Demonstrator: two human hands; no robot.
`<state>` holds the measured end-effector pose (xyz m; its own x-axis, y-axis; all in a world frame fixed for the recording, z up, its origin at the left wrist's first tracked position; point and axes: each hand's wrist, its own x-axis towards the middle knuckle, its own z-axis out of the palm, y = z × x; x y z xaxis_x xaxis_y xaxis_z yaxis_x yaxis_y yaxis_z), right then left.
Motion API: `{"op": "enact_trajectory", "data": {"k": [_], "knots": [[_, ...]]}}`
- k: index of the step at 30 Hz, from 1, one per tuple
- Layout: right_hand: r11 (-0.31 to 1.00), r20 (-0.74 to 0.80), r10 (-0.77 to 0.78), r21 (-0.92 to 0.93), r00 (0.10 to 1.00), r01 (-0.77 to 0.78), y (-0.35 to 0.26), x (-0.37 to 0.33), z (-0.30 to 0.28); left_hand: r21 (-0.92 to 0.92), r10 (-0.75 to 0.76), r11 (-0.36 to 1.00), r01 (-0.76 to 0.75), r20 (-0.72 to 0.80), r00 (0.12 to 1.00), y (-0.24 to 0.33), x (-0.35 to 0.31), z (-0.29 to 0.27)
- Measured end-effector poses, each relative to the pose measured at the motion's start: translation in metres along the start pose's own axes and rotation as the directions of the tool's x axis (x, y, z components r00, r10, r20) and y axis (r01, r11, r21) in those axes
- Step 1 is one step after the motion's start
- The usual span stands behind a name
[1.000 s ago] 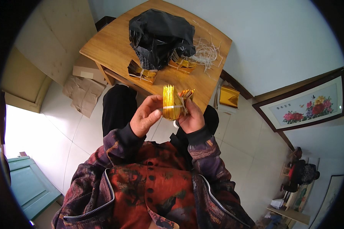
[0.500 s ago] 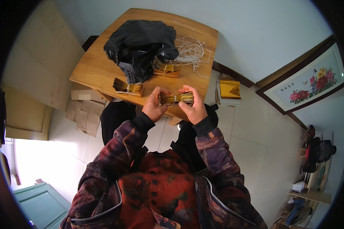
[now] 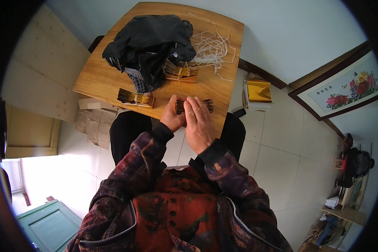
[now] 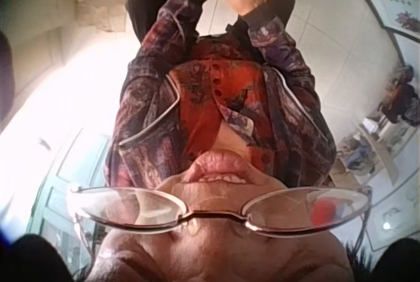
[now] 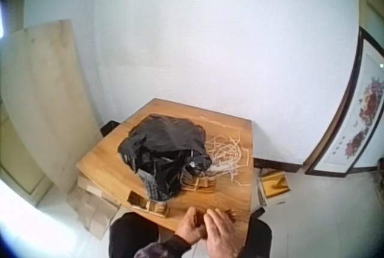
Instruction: The person ties bundles of yellow paper with white string, stacks them on a wooden table, and then places the bundles into a black plastic bag. The person handles the paper and string by hand and secures each bundle before moving it.
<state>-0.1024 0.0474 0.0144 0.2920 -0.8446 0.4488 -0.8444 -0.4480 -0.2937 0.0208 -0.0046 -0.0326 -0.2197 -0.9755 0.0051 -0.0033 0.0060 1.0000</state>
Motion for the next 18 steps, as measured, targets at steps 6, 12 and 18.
{"op": "enact_trajectory", "data": {"k": [6,12,18], "knots": [[0.990,0.125,0.064,-0.134,0.990,-0.047,0.008,-0.010,0.022,0.134,0.160,0.980,-0.147,-0.089,0.983,-0.008,0.006,0.005],[0.989,0.137,0.068,-0.142,0.988,-0.049,0.006,-0.008,0.019,0.129,0.083,0.989,-0.070,-0.104,0.991,-0.012,0.006,0.007],[0.980,0.169,0.059,-0.197,0.984,-0.025,0.008,-0.005,0.003,0.162,0.091,0.984,-0.076,-0.091,0.992,-0.014,0.007,0.005]]}}
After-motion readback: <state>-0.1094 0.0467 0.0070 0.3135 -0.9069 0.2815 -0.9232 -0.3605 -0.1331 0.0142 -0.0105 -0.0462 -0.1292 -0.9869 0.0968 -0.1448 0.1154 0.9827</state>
